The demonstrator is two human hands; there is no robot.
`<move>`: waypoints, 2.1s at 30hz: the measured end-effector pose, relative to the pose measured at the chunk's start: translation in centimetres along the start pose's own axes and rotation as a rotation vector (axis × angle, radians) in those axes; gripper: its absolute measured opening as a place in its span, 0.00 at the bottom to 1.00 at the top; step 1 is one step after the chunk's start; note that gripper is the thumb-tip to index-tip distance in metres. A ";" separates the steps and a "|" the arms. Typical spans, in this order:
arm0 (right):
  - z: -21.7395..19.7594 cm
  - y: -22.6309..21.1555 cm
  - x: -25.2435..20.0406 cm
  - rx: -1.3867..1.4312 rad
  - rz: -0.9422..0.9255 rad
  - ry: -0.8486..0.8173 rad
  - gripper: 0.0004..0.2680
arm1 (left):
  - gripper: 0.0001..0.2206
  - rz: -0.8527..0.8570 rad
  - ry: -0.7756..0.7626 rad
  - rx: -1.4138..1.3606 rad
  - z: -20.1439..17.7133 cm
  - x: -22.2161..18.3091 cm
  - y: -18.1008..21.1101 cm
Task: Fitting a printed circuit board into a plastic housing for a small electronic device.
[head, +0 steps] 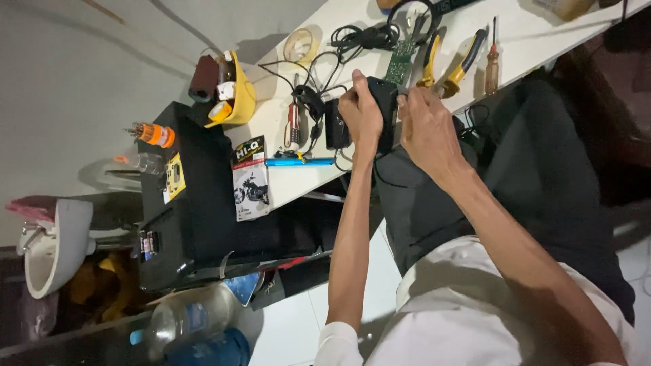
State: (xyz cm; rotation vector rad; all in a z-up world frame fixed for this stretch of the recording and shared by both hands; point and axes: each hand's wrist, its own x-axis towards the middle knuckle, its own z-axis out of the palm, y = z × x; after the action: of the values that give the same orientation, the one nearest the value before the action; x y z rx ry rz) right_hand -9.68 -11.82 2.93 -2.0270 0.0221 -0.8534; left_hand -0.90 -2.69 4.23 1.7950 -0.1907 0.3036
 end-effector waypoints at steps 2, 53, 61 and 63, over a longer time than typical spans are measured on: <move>1.6 1.9 -1.0 -0.050 -0.009 0.039 0.10 | 0.28 -0.010 -0.005 0.009 -0.3 -0.1 0.5; 11.6 6.4 -2.6 -0.102 0.213 0.543 0.08 | 0.29 -0.145 -0.009 0.077 -0.2 1.5 -2.0; 8.1 7.3 -2.5 -0.069 0.050 0.321 0.07 | 0.27 -0.133 -0.042 0.025 -0.3 0.6 -0.4; 7.7 8.5 -2.5 -0.242 0.050 0.163 0.05 | 0.28 -0.173 -0.038 0.054 -0.2 0.5 -0.1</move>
State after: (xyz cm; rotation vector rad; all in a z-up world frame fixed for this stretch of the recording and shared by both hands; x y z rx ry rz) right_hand -4.58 -10.26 -7.53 -2.1644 0.2783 -1.0222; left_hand -0.45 -2.48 4.36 1.8579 -0.0539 0.1528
